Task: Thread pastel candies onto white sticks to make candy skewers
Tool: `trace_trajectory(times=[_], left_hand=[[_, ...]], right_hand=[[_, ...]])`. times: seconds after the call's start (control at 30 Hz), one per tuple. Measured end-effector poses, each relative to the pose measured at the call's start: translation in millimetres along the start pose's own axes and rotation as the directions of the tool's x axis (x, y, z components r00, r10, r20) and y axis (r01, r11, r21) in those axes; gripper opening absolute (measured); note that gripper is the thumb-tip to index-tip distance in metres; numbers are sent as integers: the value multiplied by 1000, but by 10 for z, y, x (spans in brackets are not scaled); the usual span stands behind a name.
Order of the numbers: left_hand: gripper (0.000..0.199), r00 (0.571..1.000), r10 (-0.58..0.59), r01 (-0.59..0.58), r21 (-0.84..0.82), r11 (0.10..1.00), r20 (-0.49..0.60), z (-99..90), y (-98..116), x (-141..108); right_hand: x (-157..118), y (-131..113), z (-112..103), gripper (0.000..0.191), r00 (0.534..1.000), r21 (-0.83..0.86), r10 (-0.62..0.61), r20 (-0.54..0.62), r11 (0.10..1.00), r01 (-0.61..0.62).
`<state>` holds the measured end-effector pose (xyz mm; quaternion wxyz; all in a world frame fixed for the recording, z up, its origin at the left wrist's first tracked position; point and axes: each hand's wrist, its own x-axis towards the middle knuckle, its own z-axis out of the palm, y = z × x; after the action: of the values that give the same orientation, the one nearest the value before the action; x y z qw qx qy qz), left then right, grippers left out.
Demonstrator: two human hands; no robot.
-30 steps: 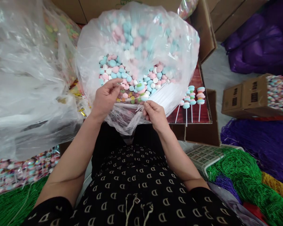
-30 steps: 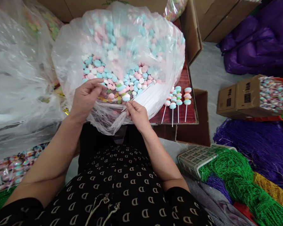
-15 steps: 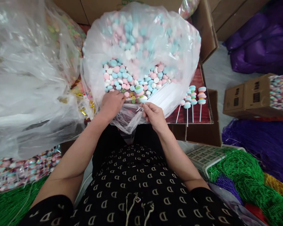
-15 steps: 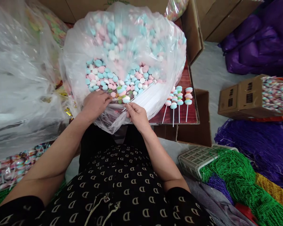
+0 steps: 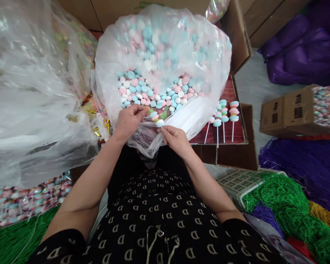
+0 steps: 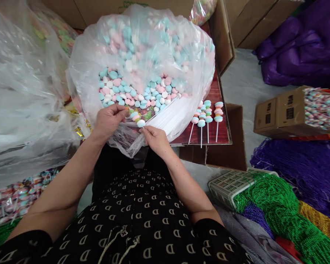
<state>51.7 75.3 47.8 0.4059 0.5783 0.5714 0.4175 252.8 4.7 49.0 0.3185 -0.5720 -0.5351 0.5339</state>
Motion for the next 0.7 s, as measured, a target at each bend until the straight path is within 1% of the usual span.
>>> trace_trajectory(times=[0.13,0.27,0.43,0.57,0.7], left_hand=[[15,999,17,-15,39,999,-28,30,13,-6],[13,998,17,-16,29,999,-56,53,12,0],[10,999,3,0,50,999,-51,62,15,1],[8,996,70,-62,151,987,-47,59,70,-19],[9,990,141,-132,240,962,-22,71,120,-41]], right_hand=[[0,-28,6,36,1000,-38,0,-7,999,0],[-5,-47,15,36,1000,-42,16,-5,999,-16],[-2,-45,15,37,1000,-56,15,4,998,-15],[-6,-30,-1,34,1000,-81,-10,-11,997,9],[4,-12,-8,33,1000,-74,2,-25,997,-4]])
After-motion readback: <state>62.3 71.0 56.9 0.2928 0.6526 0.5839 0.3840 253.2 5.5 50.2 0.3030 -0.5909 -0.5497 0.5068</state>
